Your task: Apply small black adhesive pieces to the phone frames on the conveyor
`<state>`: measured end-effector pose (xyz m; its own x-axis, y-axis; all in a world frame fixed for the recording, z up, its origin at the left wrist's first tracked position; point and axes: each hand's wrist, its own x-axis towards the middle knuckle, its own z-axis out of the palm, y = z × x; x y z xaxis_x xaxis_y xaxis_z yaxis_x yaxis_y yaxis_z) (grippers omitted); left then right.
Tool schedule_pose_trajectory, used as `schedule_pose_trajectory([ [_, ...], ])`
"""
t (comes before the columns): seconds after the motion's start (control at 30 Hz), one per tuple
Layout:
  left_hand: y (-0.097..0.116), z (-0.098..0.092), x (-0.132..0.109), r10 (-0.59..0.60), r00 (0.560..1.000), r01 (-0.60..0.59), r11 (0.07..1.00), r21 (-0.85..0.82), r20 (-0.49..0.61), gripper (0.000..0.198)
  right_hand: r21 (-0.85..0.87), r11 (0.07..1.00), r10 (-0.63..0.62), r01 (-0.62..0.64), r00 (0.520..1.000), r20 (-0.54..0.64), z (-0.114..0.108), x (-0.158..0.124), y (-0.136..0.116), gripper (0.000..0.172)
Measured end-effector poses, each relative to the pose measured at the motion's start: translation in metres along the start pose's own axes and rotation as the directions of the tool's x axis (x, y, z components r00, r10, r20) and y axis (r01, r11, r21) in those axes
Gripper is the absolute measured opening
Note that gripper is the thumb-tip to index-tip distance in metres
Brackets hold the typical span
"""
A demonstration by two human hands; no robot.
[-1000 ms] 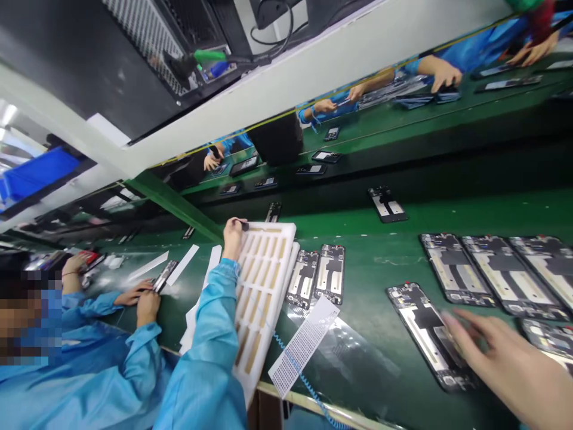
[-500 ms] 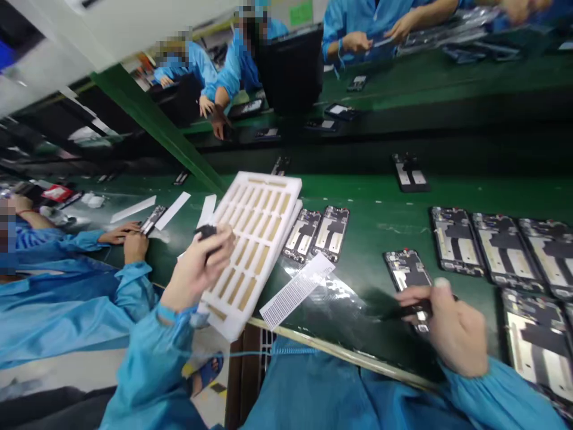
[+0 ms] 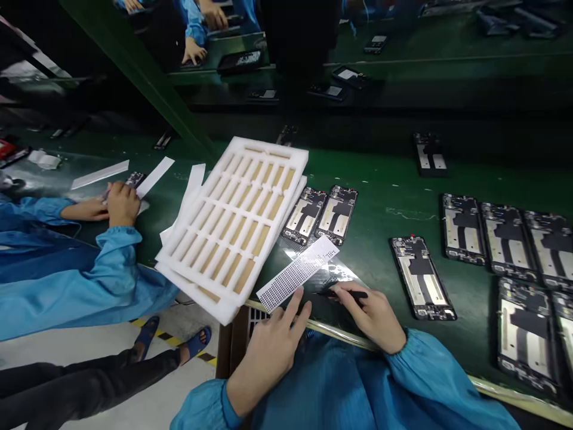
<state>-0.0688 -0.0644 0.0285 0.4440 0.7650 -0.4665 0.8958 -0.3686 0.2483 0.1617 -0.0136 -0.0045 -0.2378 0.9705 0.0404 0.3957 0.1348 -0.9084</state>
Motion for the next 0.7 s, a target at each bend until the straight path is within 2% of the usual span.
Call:
schedule_pose_trajectory([
  [0.1, -0.003, 0.003, 0.006, 0.026, 0.999, -0.024, 0.999, 0.040, -0.027, 0.092, -0.026, 1.000, 0.004, -0.004, 1.000, -0.003, 0.005, 0.000, -0.003, 0.028],
  [0.2, -0.008, 0.004, 0.007, 0.045, 0.999, -0.045, 0.999, -0.023, -0.017, 0.090, -0.023, 1.000, -0.012, 0.012, 1.000, -0.021, 0.011, 0.000, -0.004, 0.028],
  [0.27, -0.012, 0.004, 0.006, 0.042, 0.999, -0.045, 0.988, -0.150, -0.024, 0.089, -0.002, 1.000, -0.014, 0.014, 0.998, -0.056, 0.013, -0.001, -0.005, 0.027],
  [0.33, -0.013, 0.007, 0.006, -0.034, 0.989, -0.035, 0.896, -0.443, -0.146, 0.072, 0.034, 0.999, 0.011, -0.007, 0.993, -0.118, 0.012, -0.003, -0.009, 0.026],
  [0.4, -0.010, 0.010, 0.009, -0.226, 0.933, -0.047, 0.696, -0.717, -0.280, 0.041, 0.071, 0.997, 0.046, -0.032, 0.977, -0.208, 0.007, -0.007, -0.015, 0.026],
  [0.43, -0.006, 0.010, 0.011, -0.335, 0.894, -0.069, 0.553, -0.831, -0.297, 0.028, 0.089, 0.995, 0.058, -0.037, 0.967, -0.248, 0.004, -0.009, -0.018, 0.027],
  [0.47, -0.001, 0.010, 0.014, -0.420, 0.865, -0.107, 0.384, -0.917, -0.276, 0.021, 0.105, 0.994, 0.061, -0.033, 0.958, -0.280, 0.001, -0.011, -0.022, 0.027],
  [0.5, 0.004, 0.009, 0.019, -0.467, 0.854, -0.151, 0.199, -0.968, -0.230, 0.025, 0.120, 0.992, 0.060, -0.024, 0.952, -0.302, -0.002, -0.012, -0.025, 0.028],
  [0.57, 0.014, 0.004, 0.028, -0.443, 0.886, -0.251, -0.211, -0.945, -0.137, 0.039, 0.148, 0.989, 0.059, -0.014, 0.951, -0.302, -0.006, -0.015, -0.032, 0.027],
  [0.6, 0.018, 0.000, 0.032, -0.393, 0.911, -0.277, -0.371, -0.886, -0.120, 0.043, 0.158, 0.987, 0.060, -0.014, 0.954, -0.292, -0.007, -0.015, -0.034, 0.026],
  [0.63, 0.022, -0.004, 0.036, -0.335, 0.934, -0.282, -0.476, -0.833, -0.125, 0.046, 0.170, 0.985, 0.063, -0.015, 0.957, -0.283, -0.007, -0.015, -0.036, 0.025],
  [0.7, 0.026, -0.013, 0.040, -0.245, 0.959, -0.267, -0.589, -0.763, -0.146, 0.043, 0.227, 0.974, 0.084, -0.024, 0.962, -0.260, -0.006, -0.014, -0.039, 0.024],
])
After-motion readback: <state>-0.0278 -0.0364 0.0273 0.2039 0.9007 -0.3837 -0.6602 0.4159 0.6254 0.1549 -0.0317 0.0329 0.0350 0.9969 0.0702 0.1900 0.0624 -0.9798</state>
